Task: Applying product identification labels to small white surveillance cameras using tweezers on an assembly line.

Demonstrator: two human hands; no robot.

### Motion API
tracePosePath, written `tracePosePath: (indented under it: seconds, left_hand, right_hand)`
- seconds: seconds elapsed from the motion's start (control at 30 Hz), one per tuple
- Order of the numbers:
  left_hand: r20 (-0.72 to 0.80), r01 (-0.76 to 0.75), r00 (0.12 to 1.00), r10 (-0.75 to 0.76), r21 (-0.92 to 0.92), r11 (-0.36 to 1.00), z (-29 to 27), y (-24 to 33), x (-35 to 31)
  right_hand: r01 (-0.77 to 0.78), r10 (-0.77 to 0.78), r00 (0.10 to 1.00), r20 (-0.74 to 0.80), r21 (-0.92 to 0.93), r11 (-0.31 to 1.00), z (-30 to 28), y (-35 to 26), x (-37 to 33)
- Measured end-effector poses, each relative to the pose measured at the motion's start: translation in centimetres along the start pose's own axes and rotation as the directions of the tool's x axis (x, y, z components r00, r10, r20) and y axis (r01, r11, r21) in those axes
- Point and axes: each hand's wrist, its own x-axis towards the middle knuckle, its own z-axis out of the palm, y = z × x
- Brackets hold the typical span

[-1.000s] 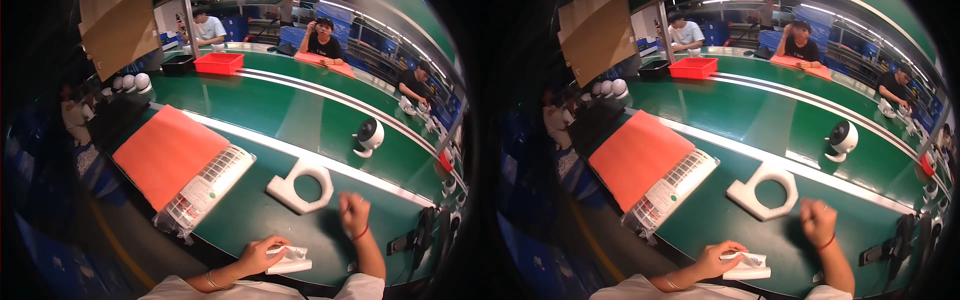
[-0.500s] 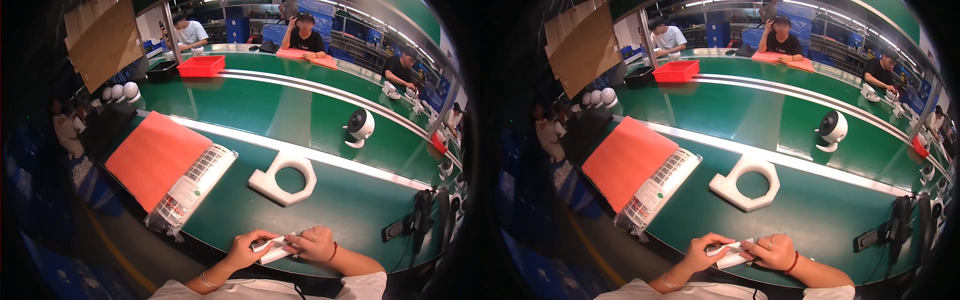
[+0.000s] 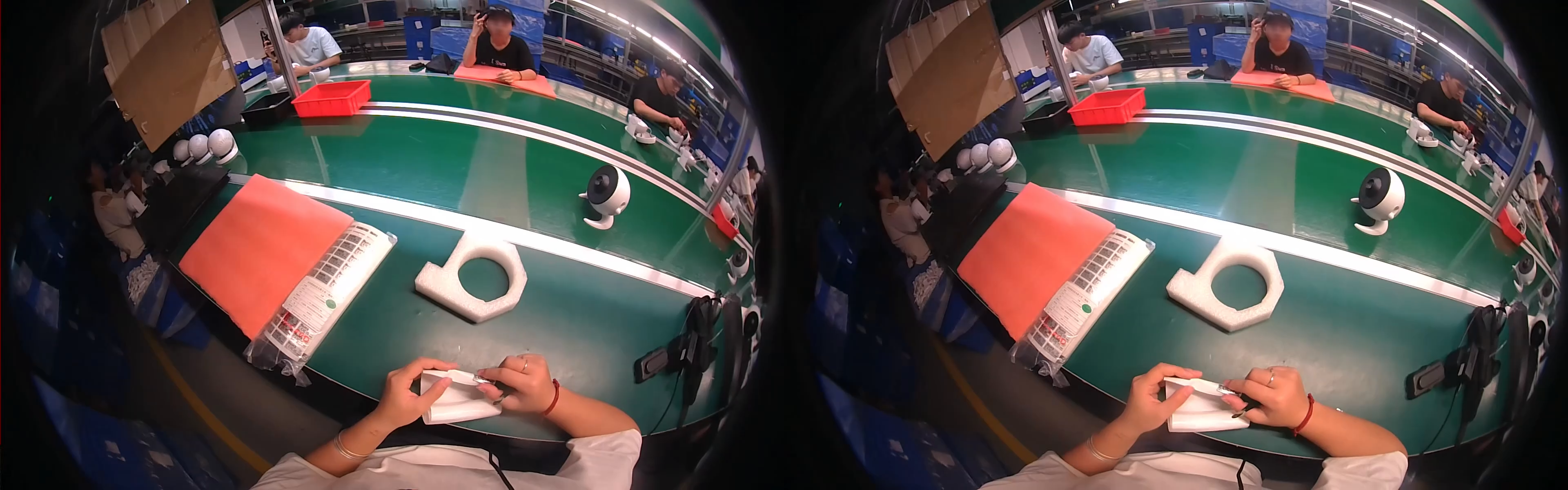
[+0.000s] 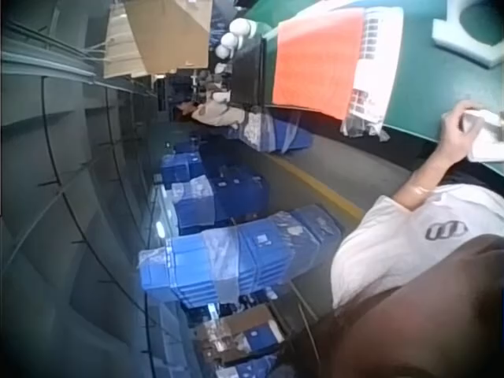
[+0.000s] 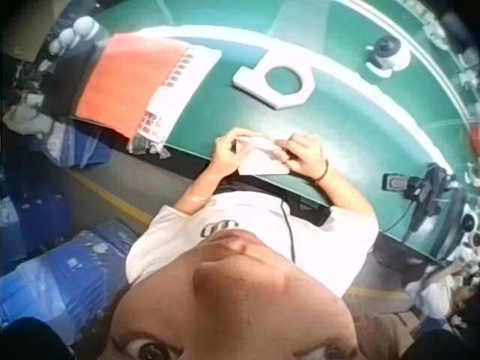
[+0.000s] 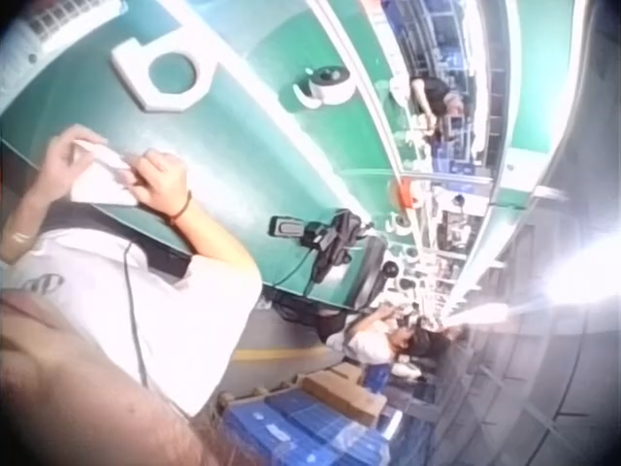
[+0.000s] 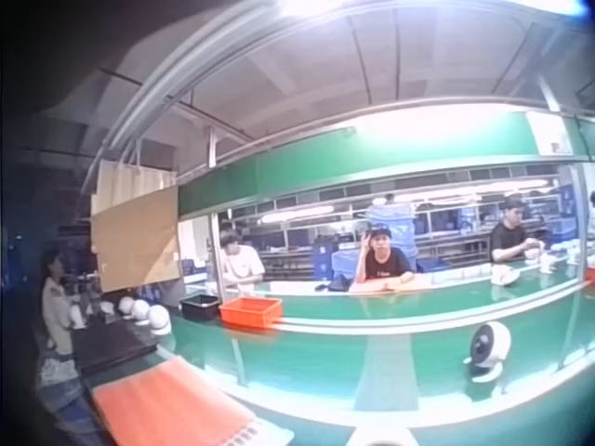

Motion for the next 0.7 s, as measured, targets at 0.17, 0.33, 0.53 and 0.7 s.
tracePosePath:
  seconds: [0.17, 0.33, 0.53, 0.7]
  left_hand:
    - [-0.063, -0.049, 0.997, 0.049, -0.003, 0.999, 0.04, -0.10, 0.29]
    - [-0.062, -0.053, 0.997, 0.053, 0.001, 0.999, -0.02, 0.05, 0.25]
    - [-0.068, -0.018, 0.998, 0.010, -0.110, 0.994, -0.25, -0.35, -0.16]
    - [-0.065, -0.003, 0.998, -0.003, -0.098, 0.995, 0.08, 0.07, 0.11]
  right_hand:
    - [0.004, -0.004, 1.000, -0.001, -0.002, 1.000, -0.08, -0.16, 0.21]
    - [0.001, -0.001, 1.000, -0.004, 0.024, 1.000, -0.14, -0.26, 0.18]
    - [-0.020, 0.025, 0.997, -0.071, 0.064, 0.998, -0.21, -0.23, 0.04]
    - [-0.108, 0.116, 0.990, -0.079, 0.099, 0.989, -0.42, 0.04, -0.30]
